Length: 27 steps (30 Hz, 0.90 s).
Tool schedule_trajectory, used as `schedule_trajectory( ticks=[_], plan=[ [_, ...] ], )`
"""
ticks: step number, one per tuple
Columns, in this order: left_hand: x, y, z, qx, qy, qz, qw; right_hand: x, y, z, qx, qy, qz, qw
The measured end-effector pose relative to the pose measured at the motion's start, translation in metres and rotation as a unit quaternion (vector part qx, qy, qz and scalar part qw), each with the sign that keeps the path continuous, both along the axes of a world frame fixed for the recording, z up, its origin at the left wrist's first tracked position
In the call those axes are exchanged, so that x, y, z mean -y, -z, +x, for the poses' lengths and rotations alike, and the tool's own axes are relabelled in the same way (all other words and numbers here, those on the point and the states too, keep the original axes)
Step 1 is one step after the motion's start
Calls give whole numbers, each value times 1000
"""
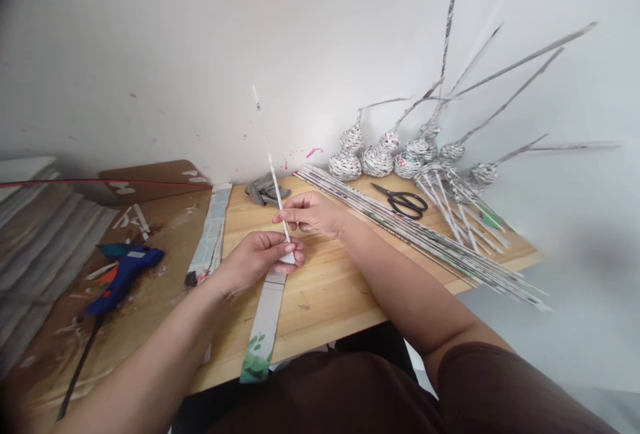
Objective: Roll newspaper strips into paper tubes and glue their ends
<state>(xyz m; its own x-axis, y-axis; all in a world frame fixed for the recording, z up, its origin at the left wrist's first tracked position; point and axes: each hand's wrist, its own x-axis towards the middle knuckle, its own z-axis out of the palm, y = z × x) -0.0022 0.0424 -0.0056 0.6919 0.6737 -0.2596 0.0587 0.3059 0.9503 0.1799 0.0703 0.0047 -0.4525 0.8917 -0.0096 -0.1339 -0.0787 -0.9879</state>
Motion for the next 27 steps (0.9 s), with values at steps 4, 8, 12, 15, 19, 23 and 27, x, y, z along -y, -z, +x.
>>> schedule_trajectory(
  ticks=[4,8,12,15,19,23,27],
  plan=[
    [1,-3,1,-3,-5,-3,1000,-1,-1,0,-12,53,-1,999],
    [1,-6,1,-3,-10,-5,1000,0,-1,1,-1,0,3,1000],
    [2,-7,0,-15,1,-8,1000,-2,0,3,-18,33,6,999],
    [3,-6,0,-17,6,-12,1000,-2,-1,4,-23,35,1,999],
    [4,-7,0,-21,7,-17,1000,0,-2,4,-22,15,-10,1000],
    [5,-10,2,-28,4,-9,1000,-1,-2,3,-28,55,-20,998],
    [6,-12,2,-27,0,-7,1000,1,-4,5,-10,16,-14,1000]
  ],
)
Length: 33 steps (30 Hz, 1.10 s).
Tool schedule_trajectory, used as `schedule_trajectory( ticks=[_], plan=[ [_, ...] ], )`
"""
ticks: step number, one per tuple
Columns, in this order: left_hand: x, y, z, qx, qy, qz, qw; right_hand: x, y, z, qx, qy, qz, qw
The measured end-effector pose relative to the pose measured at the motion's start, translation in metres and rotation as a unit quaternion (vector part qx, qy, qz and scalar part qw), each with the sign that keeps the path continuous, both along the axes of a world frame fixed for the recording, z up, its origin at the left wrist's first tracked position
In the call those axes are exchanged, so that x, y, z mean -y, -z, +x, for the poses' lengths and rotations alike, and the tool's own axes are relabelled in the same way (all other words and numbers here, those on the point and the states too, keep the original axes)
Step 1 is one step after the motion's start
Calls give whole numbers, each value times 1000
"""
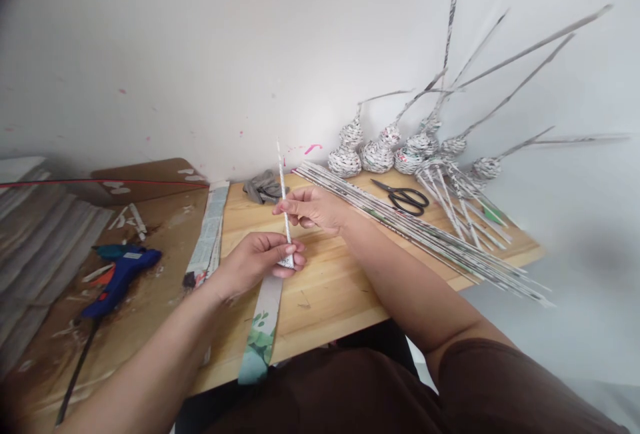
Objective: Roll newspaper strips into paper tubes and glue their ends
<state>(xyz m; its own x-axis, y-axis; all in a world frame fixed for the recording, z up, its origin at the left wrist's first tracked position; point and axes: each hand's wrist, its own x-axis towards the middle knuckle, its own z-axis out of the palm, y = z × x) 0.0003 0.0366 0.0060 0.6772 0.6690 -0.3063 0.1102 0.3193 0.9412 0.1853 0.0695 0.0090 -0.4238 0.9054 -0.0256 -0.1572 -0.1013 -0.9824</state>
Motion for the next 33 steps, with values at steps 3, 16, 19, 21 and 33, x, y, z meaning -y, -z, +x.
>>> schedule_trajectory(
  ticks=[3,16,19,21,33],
  plan=[
    [0,1,0,1,-5,3,1000,1,-2,1,23,-19,13,999],
    [1,0,2,-9,-17,-2,1000,1,-5,-1,-1,71,29,997],
    [1,1,2,-5,-17,-1,1000,2,-8,0,9,35,11,999],
    [0,2,1,2,-15,4,1000,3,-10,1,23,-3,4,1000],
    [-1,3,1,-4,-18,-2,1000,4,-9,-2,31,44,26,998]
  ],
)
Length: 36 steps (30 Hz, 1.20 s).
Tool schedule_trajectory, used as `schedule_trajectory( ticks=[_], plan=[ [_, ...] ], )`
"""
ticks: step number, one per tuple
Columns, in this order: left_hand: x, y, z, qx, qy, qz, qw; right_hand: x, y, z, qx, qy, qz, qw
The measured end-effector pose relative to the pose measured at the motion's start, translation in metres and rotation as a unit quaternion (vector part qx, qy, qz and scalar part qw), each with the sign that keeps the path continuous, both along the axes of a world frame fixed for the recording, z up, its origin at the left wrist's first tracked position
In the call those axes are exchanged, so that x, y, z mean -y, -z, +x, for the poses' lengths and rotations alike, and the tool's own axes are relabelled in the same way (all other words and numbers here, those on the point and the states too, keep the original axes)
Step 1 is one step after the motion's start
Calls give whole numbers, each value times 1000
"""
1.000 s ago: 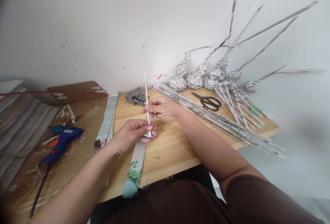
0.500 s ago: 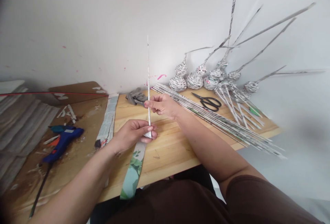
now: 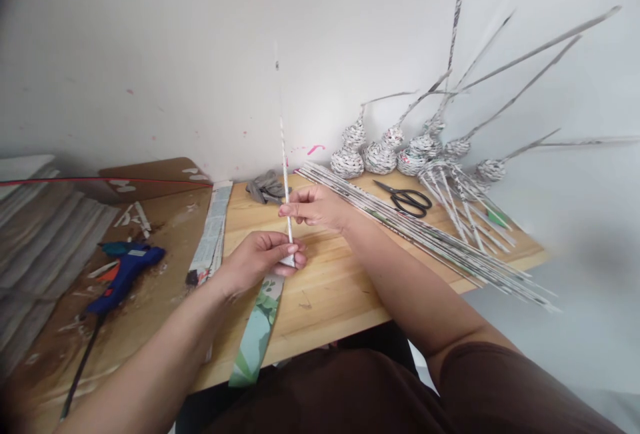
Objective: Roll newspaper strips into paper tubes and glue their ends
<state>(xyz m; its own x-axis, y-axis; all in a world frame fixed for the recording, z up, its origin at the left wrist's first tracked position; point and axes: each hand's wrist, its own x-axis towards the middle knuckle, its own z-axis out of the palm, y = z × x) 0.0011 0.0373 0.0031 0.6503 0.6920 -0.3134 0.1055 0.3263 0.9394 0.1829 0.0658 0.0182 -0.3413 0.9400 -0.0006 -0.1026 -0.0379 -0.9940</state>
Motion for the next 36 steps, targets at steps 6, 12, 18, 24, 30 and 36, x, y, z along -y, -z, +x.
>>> schedule_trajectory(
  ticks=[6,12,18,24,30,36],
  plan=[
    [0,1,0,0,2,5,1000,0,0,1,6,-10,-5,1000],
    [0,3,-1,-7,9,19,1000,-1,3,0,-3,48,9,999],
    [-1,7,0,-3,1,25,1000,-1,1,0,30,12,0,999],
    [-2,8,0,4,2,18,1000,2,-5,2,59,18,10,998],
    [-2,6,0,-3,-1,20,1000,4,-6,0,112,70,70,989],
    [-2,7,0,2,-4,11,1000,4,-6,1,130,-18,43,990]
  ],
)
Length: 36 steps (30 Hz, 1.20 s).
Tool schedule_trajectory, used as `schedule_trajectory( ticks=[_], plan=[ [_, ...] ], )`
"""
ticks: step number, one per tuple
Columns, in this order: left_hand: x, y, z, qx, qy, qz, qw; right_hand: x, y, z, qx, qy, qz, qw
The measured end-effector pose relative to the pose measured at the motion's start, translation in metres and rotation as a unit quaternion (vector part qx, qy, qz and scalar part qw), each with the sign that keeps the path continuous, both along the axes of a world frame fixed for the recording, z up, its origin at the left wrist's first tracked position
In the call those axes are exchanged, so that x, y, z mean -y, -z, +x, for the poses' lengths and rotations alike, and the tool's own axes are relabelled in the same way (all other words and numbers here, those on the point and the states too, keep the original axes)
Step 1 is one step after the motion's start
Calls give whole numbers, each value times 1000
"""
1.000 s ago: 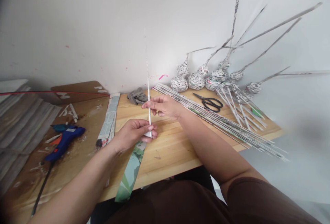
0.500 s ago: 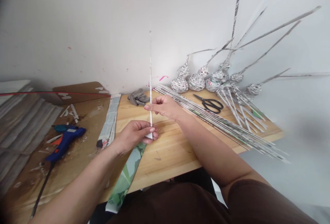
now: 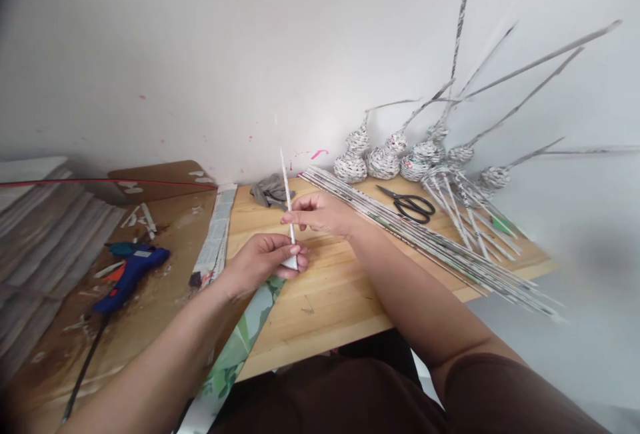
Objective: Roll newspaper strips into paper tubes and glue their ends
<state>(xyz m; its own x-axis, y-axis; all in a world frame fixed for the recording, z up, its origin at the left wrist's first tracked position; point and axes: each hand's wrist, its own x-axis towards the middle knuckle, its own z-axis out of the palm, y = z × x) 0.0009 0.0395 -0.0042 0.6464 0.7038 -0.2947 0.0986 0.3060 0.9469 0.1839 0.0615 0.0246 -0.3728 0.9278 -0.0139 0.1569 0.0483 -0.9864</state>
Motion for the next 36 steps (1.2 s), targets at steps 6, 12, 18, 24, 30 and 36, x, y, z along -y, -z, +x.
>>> schedule_trajectory(
  ticks=[6,12,18,24,30,36],
  plan=[
    [1,-1,0,-8,0,3,1000,0,1,1,1,-7,30,1000],
    [2,-4,1,-12,-21,2,1000,-1,3,-2,-48,12,11,999],
    [0,1,1,-12,-11,18,1000,-1,3,-8,-68,119,37,990],
    [0,2,0,-16,-15,8,1000,-2,3,-1,-48,15,-9,999],
    [1,0,-1,-2,-2,12,1000,-2,5,-4,-69,57,8,996],
    [3,-2,-1,-3,17,9,1000,-2,7,-1,-68,-35,-35,996]
  ],
)
